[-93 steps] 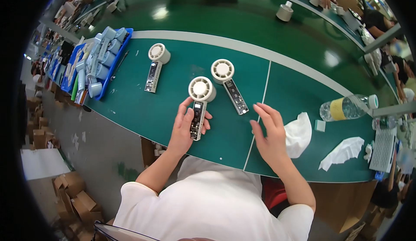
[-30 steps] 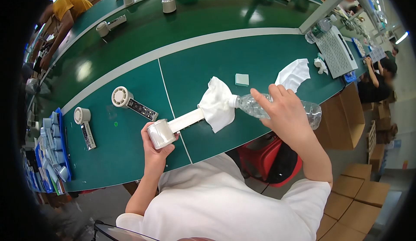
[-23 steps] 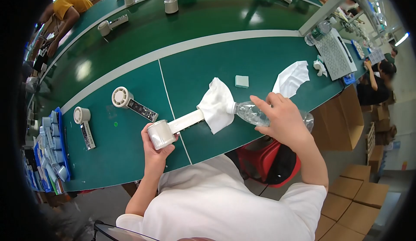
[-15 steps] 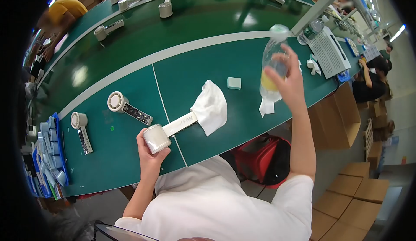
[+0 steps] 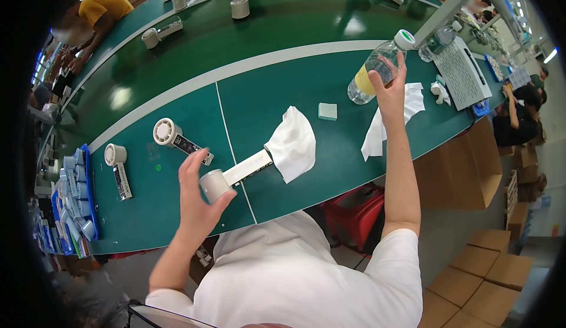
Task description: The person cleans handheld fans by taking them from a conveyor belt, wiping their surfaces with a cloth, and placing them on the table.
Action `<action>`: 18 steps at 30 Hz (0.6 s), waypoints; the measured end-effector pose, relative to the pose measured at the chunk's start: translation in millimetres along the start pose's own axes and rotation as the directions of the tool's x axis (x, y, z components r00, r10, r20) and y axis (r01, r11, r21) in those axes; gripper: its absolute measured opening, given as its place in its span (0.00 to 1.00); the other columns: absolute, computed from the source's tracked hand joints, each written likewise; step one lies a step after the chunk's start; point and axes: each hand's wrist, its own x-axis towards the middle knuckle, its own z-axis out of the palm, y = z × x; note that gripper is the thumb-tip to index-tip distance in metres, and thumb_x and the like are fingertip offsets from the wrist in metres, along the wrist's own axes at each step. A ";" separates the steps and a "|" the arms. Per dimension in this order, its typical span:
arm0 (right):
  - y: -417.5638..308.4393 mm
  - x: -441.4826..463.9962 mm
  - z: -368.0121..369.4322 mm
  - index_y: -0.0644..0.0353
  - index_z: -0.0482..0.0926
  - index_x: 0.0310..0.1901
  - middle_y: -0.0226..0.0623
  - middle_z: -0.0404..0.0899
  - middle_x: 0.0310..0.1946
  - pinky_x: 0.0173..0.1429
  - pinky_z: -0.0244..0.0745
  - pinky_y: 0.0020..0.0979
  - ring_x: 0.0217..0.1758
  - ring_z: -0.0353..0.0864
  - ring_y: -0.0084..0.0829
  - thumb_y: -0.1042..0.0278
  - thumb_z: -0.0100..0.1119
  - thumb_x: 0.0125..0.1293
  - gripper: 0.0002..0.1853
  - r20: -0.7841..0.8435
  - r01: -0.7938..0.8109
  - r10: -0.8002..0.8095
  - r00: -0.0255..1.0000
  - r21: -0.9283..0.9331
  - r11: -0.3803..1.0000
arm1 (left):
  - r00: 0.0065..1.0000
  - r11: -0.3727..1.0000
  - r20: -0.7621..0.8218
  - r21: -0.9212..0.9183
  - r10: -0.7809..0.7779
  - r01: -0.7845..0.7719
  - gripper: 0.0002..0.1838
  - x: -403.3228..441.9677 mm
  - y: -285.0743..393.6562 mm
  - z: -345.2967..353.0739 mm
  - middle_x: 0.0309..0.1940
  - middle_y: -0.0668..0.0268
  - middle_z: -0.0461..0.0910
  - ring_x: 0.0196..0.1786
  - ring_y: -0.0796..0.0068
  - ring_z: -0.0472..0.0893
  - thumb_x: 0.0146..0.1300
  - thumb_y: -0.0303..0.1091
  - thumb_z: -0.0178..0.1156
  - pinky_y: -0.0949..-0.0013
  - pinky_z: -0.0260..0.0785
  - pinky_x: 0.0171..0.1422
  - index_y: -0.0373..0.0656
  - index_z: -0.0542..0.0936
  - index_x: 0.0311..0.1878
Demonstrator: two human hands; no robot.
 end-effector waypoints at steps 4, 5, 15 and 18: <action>6.5 -3.8 -2.6 0.63 0.42 0.78 0.51 0.65 0.69 0.70 0.69 0.35 0.66 0.73 0.37 0.57 0.72 0.64 0.53 -0.003 0.007 -0.007 1.000 0.025 1.000 | 0.889 0.921 0.300 0.068 0.347 -0.383 0.34 62.3 15.7 31.7 0.59 0.55 0.73 0.66 0.52 0.69 0.52 0.36 0.74 0.54 0.61 0.70 0.39 0.72 0.63; 6.3 -7.4 -2.7 0.62 0.44 0.78 0.50 0.64 0.69 0.71 0.67 0.36 0.68 0.72 0.37 0.59 0.72 0.64 0.52 -0.016 0.026 -0.026 1.000 0.002 1.000 | 0.855 0.906 0.358 0.053 0.375 -0.419 0.32 74.2 14.5 48.9 0.57 0.55 0.74 0.66 0.52 0.70 0.54 0.38 0.73 0.54 0.61 0.70 0.39 0.74 0.61; -34.1 -133.1 44.6 0.61 0.70 0.68 0.39 0.74 0.62 0.63 0.71 0.28 0.65 0.73 0.27 0.68 0.62 0.71 0.25 0.138 -0.149 0.144 0.980 0.026 0.988 | 0.814 0.958 0.552 0.083 0.184 -0.273 0.24 123.0 11.6 116.4 0.49 0.56 0.79 0.56 0.57 0.75 0.54 0.39 0.69 0.58 0.63 0.66 0.35 0.77 0.51; -44.4 -143.1 71.4 0.60 0.63 0.74 0.37 0.71 0.64 0.68 0.66 0.28 0.67 0.70 0.27 0.64 0.61 0.73 0.31 0.295 -0.404 0.293 0.910 0.465 0.787 | 0.828 0.968 0.561 -0.218 0.018 0.127 0.23 117.2 30.7 98.1 0.45 0.58 0.80 0.53 0.61 0.76 0.56 0.39 0.68 0.63 0.67 0.61 0.36 0.78 0.52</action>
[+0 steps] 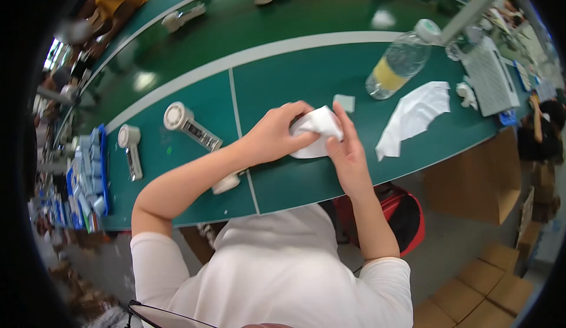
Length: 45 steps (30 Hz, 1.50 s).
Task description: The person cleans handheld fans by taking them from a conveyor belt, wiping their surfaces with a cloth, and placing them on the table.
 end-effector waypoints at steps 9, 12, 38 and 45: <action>4.4 3.7 31.5 0.61 0.75 0.62 0.37 0.79 0.58 0.68 0.68 0.33 0.60 0.77 0.28 0.66 0.57 0.75 0.18 -0.018 -0.012 0.011 1.000 -0.045 0.999 | 0.918 1.000 -0.397 -0.014 -0.013 0.008 0.21 -114.3 -8.2 -48.6 0.46 0.57 0.76 0.51 0.62 0.76 0.64 0.36 0.66 0.64 0.71 0.54 0.39 0.78 0.58; 0.3 5.9 24.5 0.61 0.77 0.60 0.39 0.80 0.58 0.68 0.67 0.32 0.60 0.77 0.28 0.66 0.56 0.74 0.16 -0.109 -0.041 0.023 0.994 -0.163 0.986 | 0.837 0.960 -0.514 0.087 -0.187 0.268 0.18 -159.7 -45.0 -41.4 0.47 0.56 0.75 0.50 0.61 0.76 0.65 0.36 0.65 0.65 0.70 0.53 0.39 0.78 0.56; 34.0 -50.3 97.0 0.55 0.80 0.57 0.49 0.72 0.54 0.50 0.79 0.39 0.50 0.80 0.49 0.84 0.64 0.56 0.25 0.286 0.344 -0.207 0.936 -0.871 0.351 | 0.859 0.987 -0.508 -0.158 -0.064 -0.020 0.32 -184.8 -61.6 26.0 0.61 0.52 0.64 0.61 0.53 0.70 0.64 0.33 0.66 0.57 0.64 0.66 0.41 0.62 0.68; 8.4 -43.8 66.3 0.55 0.82 0.56 0.45 0.75 0.50 0.48 0.79 0.37 0.47 0.82 0.44 0.83 0.62 0.58 0.23 0.013 0.078 -0.165 0.986 -0.917 0.392 | 0.838 0.784 -0.428 -0.621 -0.338 -0.001 0.29 -163.7 -36.9 30.2 0.61 0.55 0.65 0.60 0.65 0.72 0.71 0.37 0.61 0.64 0.69 0.63 0.39 0.62 0.69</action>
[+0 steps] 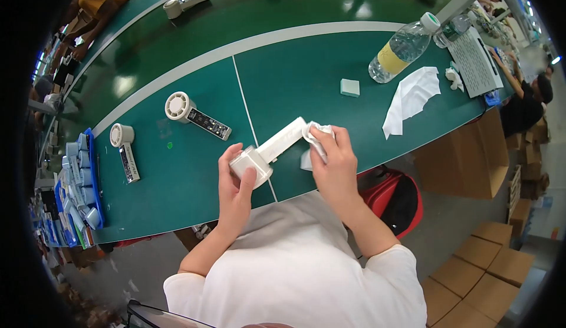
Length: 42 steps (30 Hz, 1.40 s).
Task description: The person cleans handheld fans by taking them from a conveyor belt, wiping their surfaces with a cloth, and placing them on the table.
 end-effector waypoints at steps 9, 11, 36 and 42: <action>18.2 19.3 -24.1 0.62 0.79 0.56 0.49 0.74 0.51 0.50 0.78 0.42 0.48 0.80 0.49 0.81 0.59 0.60 0.21 0.128 0.128 -0.122 0.984 -0.041 0.991 | 0.990 0.998 0.136 0.056 -0.024 0.017 0.31 15.1 1.5 13.3 0.60 0.59 0.66 0.58 0.70 0.73 0.69 0.36 0.63 0.70 0.71 0.59 0.41 0.61 0.70; 15.9 18.2 -31.4 0.62 0.80 0.56 0.49 0.74 0.50 0.49 0.78 0.42 0.46 0.81 0.49 0.81 0.59 0.60 0.21 0.159 0.076 -0.073 0.985 -0.011 0.997 | 0.980 0.973 0.187 0.210 0.060 -0.099 0.34 13.4 -4.1 11.7 0.62 0.56 0.63 0.60 0.68 0.72 0.67 0.37 0.66 0.70 0.72 0.56 0.40 0.61 0.70; 33.0 17.6 -44.7 0.58 0.79 0.59 0.50 0.72 0.53 0.49 0.80 0.40 0.51 0.80 0.48 0.84 0.56 0.58 0.25 0.002 0.039 -0.039 0.999 -0.011 0.999 | 0.876 0.826 0.302 0.319 0.376 -0.465 0.50 15.8 -9.0 7.5 0.66 0.50 0.63 0.66 0.55 0.70 0.51 0.24 0.76 0.60 0.69 0.65 0.38 0.56 0.73; 26.9 -5.0 -7.6 0.58 0.78 0.59 0.48 0.75 0.54 0.56 0.77 0.41 0.54 0.76 0.49 0.83 0.60 0.55 0.27 0.066 0.333 -0.326 0.943 -0.158 0.930 | 0.758 0.665 0.402 0.371 0.514 -0.648 0.46 19.2 -8.9 0.3 0.64 0.49 0.67 0.63 0.53 0.74 0.47 0.24 0.78 0.58 0.71 0.66 0.39 0.63 0.68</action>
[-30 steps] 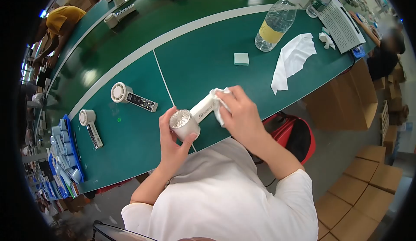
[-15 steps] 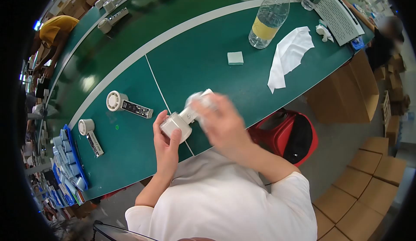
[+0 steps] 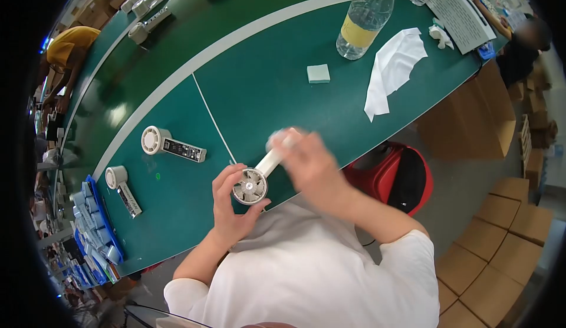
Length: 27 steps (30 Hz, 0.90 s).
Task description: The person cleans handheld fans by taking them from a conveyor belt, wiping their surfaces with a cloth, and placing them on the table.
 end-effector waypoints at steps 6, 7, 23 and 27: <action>36.5 9.3 -45.3 0.58 0.82 0.53 0.47 0.76 0.52 0.52 0.78 0.36 0.49 0.81 0.47 0.86 0.54 0.59 0.22 -0.027 -0.324 0.356 0.934 0.351 0.879 | 0.929 0.904 0.197 0.239 0.314 -0.356 0.29 6.2 -3.3 -7.7 0.59 0.58 0.70 0.62 0.54 0.75 0.49 0.22 0.72 0.56 0.73 0.65 0.50 0.78 0.57; 21.8 8.8 -48.5 0.59 0.81 0.53 0.46 0.76 0.52 0.52 0.78 0.36 0.50 0.80 0.46 0.86 0.55 0.59 0.21 0.065 -0.253 0.248 0.967 0.389 0.886 | 0.929 0.905 0.198 0.236 0.311 -0.354 0.29 6.6 -2.1 -6.8 0.59 0.58 0.70 0.62 0.54 0.75 0.49 0.22 0.72 0.56 0.73 0.65 0.50 0.78 0.57; -21.3 -12.2 -13.2 0.57 0.81 0.56 0.43 0.75 0.55 0.52 0.80 0.39 0.50 0.76 0.45 0.82 0.63 0.52 0.26 0.141 0.063 -0.089 0.986 0.177 0.982 | 0.818 0.666 0.321 0.476 0.478 -0.575 0.21 -5.2 -5.3 -0.3 0.55 0.75 0.68 0.63 0.74 0.73 0.58 0.32 0.67 0.62 0.72 0.72 0.62 0.76 0.55; -3.9 -8.8 -13.8 0.59 0.82 0.55 0.44 0.76 0.53 0.56 0.78 0.41 0.53 0.76 0.47 0.83 0.59 0.55 0.23 0.124 0.000 -0.006 0.992 0.050 0.999 | 0.812 0.655 0.302 0.483 0.499 -0.582 0.22 -9.3 -10.6 1.6 0.56 0.74 0.68 0.64 0.72 0.73 0.58 0.33 0.68 0.60 0.72 0.72 0.62 0.77 0.55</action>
